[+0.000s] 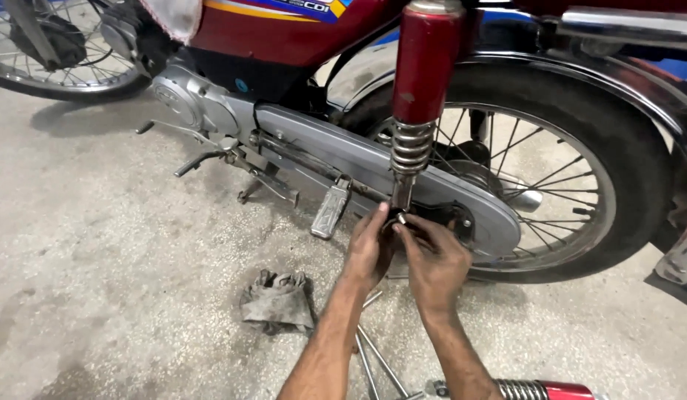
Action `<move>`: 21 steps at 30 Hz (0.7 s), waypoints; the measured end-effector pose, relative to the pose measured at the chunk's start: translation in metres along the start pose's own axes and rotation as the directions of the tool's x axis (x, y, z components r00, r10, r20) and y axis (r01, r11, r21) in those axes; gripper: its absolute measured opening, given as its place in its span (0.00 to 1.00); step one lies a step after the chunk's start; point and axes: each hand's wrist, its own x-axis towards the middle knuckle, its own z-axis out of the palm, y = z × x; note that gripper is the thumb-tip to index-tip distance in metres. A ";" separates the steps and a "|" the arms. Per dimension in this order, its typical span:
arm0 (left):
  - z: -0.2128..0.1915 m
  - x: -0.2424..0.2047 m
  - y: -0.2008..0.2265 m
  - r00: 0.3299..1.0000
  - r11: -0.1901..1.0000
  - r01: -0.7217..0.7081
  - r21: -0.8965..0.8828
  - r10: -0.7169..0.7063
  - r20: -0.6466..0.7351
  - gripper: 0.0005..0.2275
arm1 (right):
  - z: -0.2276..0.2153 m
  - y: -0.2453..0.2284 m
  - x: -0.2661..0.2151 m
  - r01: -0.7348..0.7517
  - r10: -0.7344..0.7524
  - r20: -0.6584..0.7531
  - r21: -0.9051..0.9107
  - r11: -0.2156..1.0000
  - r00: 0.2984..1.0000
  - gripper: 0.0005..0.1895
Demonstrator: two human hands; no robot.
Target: Removing the rear shock absorber from a motorcycle using a T-handle wrench and a screwdriver.
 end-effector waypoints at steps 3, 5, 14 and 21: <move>-0.017 0.011 -0.010 0.975 1.000 -0.016 -0.012 0.018 0.220 0.13 | 0.004 0.011 0.004 0.106 -0.106 0.010 -0.062 0.992 0.994 0.09; -0.026 0.023 -0.018 0.940 0.997 -0.023 -0.068 0.045 0.339 0.13 | 0.011 0.029 0.003 0.148 -0.148 0.002 -0.115 0.982 0.989 0.08; -0.031 0.043 -0.027 0.935 0.985 -0.134 -0.108 0.162 0.316 0.11 | 0.010 0.013 0.005 0.160 -0.159 0.023 -0.077 0.984 0.987 0.05; -0.017 0.021 -0.013 0.950 0.989 -0.129 -0.074 0.145 0.275 0.08 | 0.011 0.005 0.008 0.048 -0.043 0.054 -0.098 0.994 0.998 0.10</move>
